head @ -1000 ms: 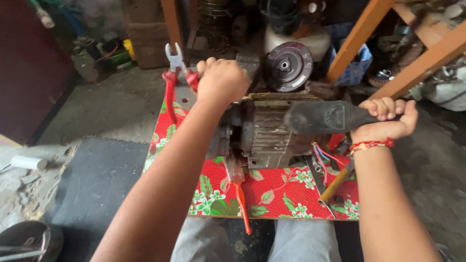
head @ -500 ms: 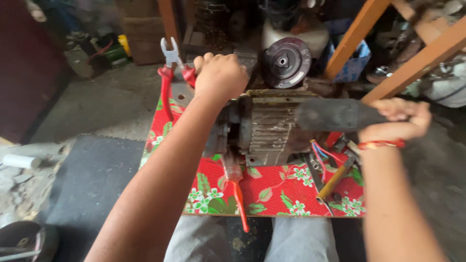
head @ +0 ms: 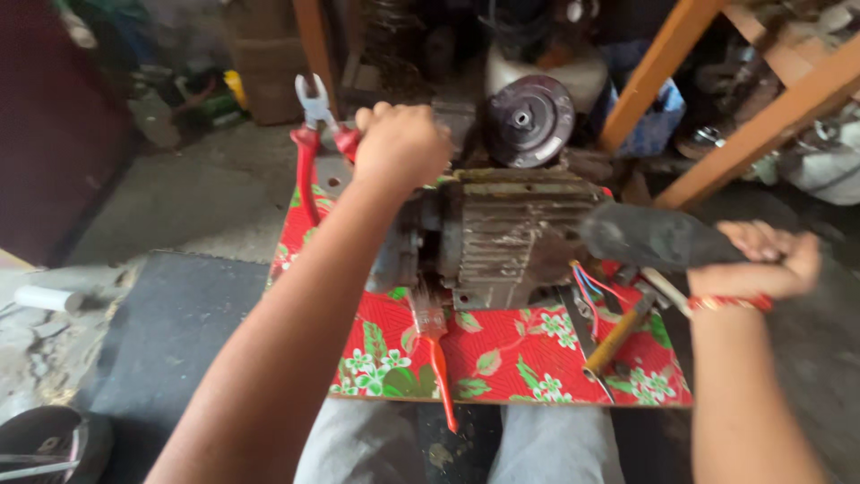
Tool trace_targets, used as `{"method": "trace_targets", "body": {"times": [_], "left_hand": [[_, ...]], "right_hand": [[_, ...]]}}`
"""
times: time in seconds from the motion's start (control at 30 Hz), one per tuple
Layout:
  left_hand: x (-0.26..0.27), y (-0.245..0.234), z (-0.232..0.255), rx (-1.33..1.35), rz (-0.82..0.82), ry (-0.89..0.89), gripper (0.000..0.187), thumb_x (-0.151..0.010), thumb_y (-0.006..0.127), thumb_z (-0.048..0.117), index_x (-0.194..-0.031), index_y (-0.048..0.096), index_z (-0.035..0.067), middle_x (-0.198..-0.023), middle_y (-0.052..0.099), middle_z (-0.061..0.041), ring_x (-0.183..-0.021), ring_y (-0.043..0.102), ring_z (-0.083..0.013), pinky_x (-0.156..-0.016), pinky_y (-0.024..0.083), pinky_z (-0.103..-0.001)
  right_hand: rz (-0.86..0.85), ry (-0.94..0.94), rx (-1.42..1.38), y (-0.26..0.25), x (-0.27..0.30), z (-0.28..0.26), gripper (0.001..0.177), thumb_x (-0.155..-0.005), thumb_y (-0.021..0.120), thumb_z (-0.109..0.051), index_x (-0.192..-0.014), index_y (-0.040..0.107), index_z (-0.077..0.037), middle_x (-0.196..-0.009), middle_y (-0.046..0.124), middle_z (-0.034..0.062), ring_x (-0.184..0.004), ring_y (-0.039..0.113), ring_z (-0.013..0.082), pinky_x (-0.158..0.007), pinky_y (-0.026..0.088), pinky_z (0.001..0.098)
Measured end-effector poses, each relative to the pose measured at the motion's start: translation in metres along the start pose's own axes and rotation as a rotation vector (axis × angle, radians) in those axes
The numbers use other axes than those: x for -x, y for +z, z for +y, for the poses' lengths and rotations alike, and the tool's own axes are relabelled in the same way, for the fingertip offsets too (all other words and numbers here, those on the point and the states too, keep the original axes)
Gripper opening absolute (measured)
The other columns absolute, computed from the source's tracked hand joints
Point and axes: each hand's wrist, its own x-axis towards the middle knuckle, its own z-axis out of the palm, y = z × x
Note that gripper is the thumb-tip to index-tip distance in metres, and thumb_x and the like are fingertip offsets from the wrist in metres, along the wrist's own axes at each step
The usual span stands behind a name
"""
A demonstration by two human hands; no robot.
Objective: The person cleans the surface of a metal water pump assembly with a brush and then uses a wrench to tighten or loosen bolts on the motor housing.
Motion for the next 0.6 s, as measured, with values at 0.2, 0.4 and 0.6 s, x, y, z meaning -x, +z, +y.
{"method": "trace_targets", "body": {"times": [0.2, 0.4, 0.6], "left_hand": [[0.005, -0.007, 0.009, 0.026, -0.061, -0.048, 0.043, -0.093, 0.054, 0.04, -0.106, 0.074, 0.004, -0.112, 0.072, -0.018, -0.113, 0.058, -0.0369, -0.098, 0.037, -0.051], [0.004, -0.008, 0.013, 0.024, -0.056, -0.029, 0.044, -0.093, 0.055, 0.04, -0.106, 0.075, 0.003, -0.115, 0.071, -0.018, -0.114, 0.058, -0.0367, -0.098, 0.037, -0.05], [0.005, -0.007, 0.012, 0.004, -0.046, -0.022, 0.046, -0.093, 0.056, 0.042, -0.106, 0.075, 0.002, -0.114, 0.071, -0.017, -0.114, 0.057, -0.036, -0.097, 0.037, -0.049]], "right_hand": [[-0.122, -0.036, 0.193, -0.017, -0.016, -0.058, 0.042, -0.109, 0.052, -0.034, -0.073, 0.042, -0.014, -0.067, 0.041, -0.0025, -0.058, 0.04, 0.0103, -0.063, 0.035, 0.0246], [-0.278, -0.232, 0.435, 0.033, -0.044, -0.073, 0.035, -0.11, 0.049, -0.022, -0.077, 0.042, -0.011, -0.074, 0.04, 0.0033, -0.064, 0.042, 0.0134, -0.065, 0.036, 0.0253], [-0.387, -0.514, 0.989, 0.114, 0.001, 0.03, 0.026, -0.105, 0.058, -0.015, -0.081, 0.048, -0.008, -0.07, 0.046, 0.0082, -0.06, 0.046, 0.0192, -0.061, 0.043, 0.0329]]}}
